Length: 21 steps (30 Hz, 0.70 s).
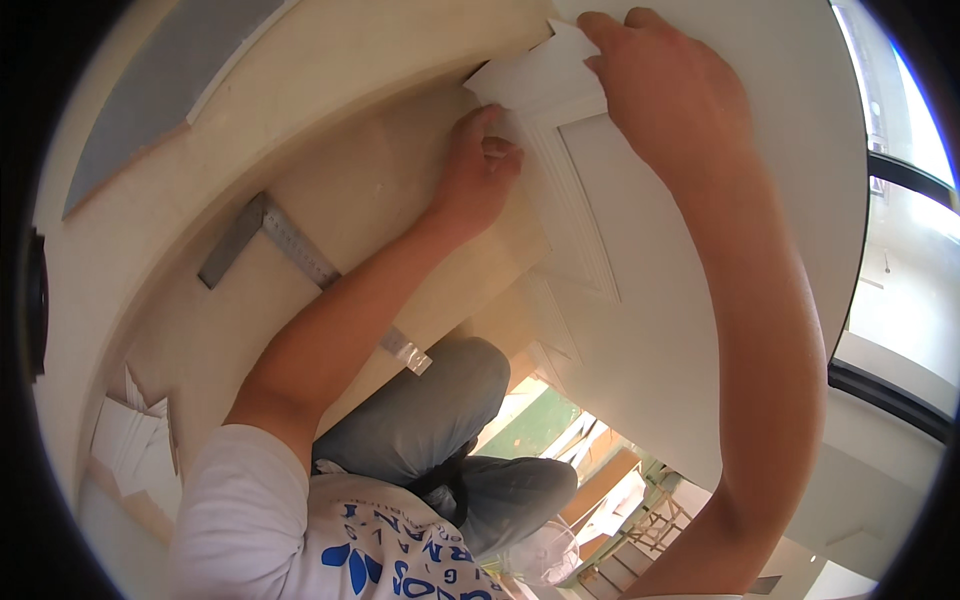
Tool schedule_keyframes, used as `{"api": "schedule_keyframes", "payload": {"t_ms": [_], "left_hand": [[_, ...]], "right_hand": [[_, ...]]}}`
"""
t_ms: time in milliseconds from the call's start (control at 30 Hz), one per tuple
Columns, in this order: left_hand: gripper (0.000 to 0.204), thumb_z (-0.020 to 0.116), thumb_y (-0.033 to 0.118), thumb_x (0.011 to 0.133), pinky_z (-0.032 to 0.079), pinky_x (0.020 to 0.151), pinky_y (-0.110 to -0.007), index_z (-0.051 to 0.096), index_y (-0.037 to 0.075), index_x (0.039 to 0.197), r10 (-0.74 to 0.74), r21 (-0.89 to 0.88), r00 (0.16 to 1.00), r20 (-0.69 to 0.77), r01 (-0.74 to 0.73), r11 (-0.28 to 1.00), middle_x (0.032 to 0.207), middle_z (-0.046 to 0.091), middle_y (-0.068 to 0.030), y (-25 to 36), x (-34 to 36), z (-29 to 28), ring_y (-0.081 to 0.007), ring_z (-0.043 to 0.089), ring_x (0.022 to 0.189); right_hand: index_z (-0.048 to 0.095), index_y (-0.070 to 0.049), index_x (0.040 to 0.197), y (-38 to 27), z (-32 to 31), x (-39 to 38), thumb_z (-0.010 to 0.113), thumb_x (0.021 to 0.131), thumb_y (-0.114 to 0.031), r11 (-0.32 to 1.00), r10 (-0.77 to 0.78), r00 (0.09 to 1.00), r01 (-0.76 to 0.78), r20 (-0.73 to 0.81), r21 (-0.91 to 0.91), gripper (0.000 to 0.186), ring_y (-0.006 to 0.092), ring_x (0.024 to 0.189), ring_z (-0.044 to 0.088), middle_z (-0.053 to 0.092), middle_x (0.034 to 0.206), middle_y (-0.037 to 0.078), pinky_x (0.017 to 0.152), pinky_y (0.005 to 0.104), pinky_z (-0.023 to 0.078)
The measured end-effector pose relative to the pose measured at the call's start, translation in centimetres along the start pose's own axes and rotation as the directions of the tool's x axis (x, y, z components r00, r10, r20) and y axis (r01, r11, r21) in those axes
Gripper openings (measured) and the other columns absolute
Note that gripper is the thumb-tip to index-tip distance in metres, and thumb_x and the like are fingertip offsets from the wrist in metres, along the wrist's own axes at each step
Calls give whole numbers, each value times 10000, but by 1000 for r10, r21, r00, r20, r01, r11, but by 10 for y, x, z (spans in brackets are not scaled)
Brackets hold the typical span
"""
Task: Using a table saw and an angle grinder to shape and trim pieces of decorative molding for installation.
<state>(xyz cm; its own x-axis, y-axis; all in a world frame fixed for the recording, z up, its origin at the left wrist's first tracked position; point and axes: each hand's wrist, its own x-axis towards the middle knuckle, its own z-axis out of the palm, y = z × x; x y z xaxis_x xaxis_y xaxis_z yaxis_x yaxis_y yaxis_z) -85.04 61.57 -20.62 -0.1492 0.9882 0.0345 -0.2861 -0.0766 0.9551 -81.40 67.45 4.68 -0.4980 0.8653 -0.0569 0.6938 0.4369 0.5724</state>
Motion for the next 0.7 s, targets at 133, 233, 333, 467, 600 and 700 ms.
{"api": "schedule_keyframes", "payload": {"t_ms": [133,233,333,467,600,700], "left_hand": [[647,601,10,961,500,1046,-380,310,-22,1538,15,-7,999,36,-15,1000,1521,325,-183,3,-2,-5,-224,580,1187],[682,595,-4,958,484,1079,-381,277,-20,1562,54,8,998,41,-54,998,1534,316,-181,2,0,-5,-228,580,1202],[693,595,-13,955,482,1080,-381,273,-22,1569,53,-6,997,57,-52,999,1551,306,-179,1,1,-5,-230,579,1212],[689,603,-20,949,489,1071,-382,297,-14,1566,83,28,994,66,-85,996,1572,289,-175,-6,3,-3,-233,581,1202],[707,604,-29,942,502,1051,-367,304,24,1581,125,55,989,83,-130,990,1589,264,-180,-9,3,-3,-247,577,1192],[703,608,-3,948,507,1040,-367,310,36,1583,102,123,991,89,-112,986,1600,245,-193,-5,1,-6,-259,569,1198]], "right_hand": [[648,-164,1333,-18,-5,-6,624,1004,-197,999,12,1000,-12,-14,-47,331,314,913,701,687,1103,82,799,429,564],[650,-158,1332,-20,-2,-9,650,980,-154,998,24,999,-26,-27,-60,352,301,952,698,679,1138,77,815,411,571],[647,-144,1335,-6,11,-12,697,936,-124,981,-175,965,153,-196,-123,402,301,986,685,664,1175,79,838,413,574],[649,-128,1334,0,13,-17,745,892,-112,909,-386,885,317,-259,-271,453,303,1006,673,659,1232,77,879,430,571],[668,-132,1322,-16,-4,-20,628,942,-113,898,-180,980,198,80,-394,382,240,1266,542,613,1355,95,1129,387,401],[663,-116,1323,-18,-1,-22,597,953,-92,890,-176,983,185,60,-417,377,230,1277,538,611,1365,75,1123,385,408]]}}
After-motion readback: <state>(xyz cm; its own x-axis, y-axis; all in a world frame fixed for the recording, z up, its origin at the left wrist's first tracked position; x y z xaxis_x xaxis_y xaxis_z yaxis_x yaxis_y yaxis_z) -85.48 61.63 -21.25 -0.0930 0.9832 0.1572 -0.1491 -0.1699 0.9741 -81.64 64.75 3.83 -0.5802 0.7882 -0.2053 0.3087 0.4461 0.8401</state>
